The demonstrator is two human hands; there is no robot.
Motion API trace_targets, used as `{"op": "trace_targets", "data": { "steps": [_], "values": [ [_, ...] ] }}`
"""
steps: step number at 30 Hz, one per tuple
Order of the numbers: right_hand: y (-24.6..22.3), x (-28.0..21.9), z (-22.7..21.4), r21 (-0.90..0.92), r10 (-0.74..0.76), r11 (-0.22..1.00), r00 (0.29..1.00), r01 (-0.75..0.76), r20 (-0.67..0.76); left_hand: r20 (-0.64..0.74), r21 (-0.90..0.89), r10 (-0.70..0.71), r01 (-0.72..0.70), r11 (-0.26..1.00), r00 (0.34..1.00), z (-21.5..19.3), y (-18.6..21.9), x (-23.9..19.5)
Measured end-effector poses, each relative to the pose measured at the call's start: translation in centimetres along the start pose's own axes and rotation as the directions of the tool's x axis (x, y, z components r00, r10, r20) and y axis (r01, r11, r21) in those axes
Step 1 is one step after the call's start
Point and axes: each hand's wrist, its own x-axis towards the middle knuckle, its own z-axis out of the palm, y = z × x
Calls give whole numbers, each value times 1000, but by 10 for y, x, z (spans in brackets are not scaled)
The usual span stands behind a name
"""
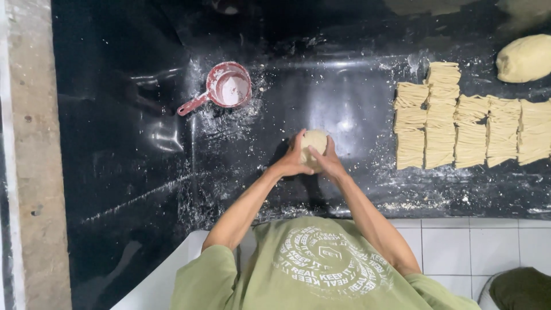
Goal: The person is kneading and shaping a ball of dough on a floured work surface.
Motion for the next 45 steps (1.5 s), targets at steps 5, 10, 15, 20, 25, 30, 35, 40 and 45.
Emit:
{"op": "trace_targets", "data": {
  "steps": [5, 10, 15, 20, 25, 30, 35, 40, 45],
  "values": [
    [4, 23, -20, -116, 76, 991, 996, -71, 39, 37, 62, -79, 77, 995, 996, -11, -8, 7],
    [44, 72, -39, -157, 86, 985, 993, -73, 80, -92, 384, -198, 219, 897, 976, 11, -15, 39],
    [47, 105, -58, -272, 90, 959, 996, -81, 20, -86, 230, -324, 335, 914, 942, 20, -12, 74],
    [22, 117, -57, -466, 176, 870, 984, -161, -11, -117, 242, -418, 434, 868, 901, 19, -8, 98],
    [14, 133, -54, -556, 179, 812, 982, -178, -53, -124, 274, -459, 475, 836, 880, 15, -15, 119],
    [20, 124, -49, -493, 150, 844, 976, -210, -159, -244, 222, -420, 472, 853, 874, 31, -40, 125],
    [8, 64, -52, -221, 149, 961, 985, -166, -89, -381, 10, -13, 18, 1000, 925, 43, -28, 41],
    [37, -9, -41, -48, -147, 989, 982, 142, -121, -230, 491, 296, -151, 858, 927, 82, -56, -3],
    [150, 31, -20, -641, -650, 592, 760, 489, -21, -519, 783, 611, 45, 621, 598, 97, -75, 44]
  ]
}}
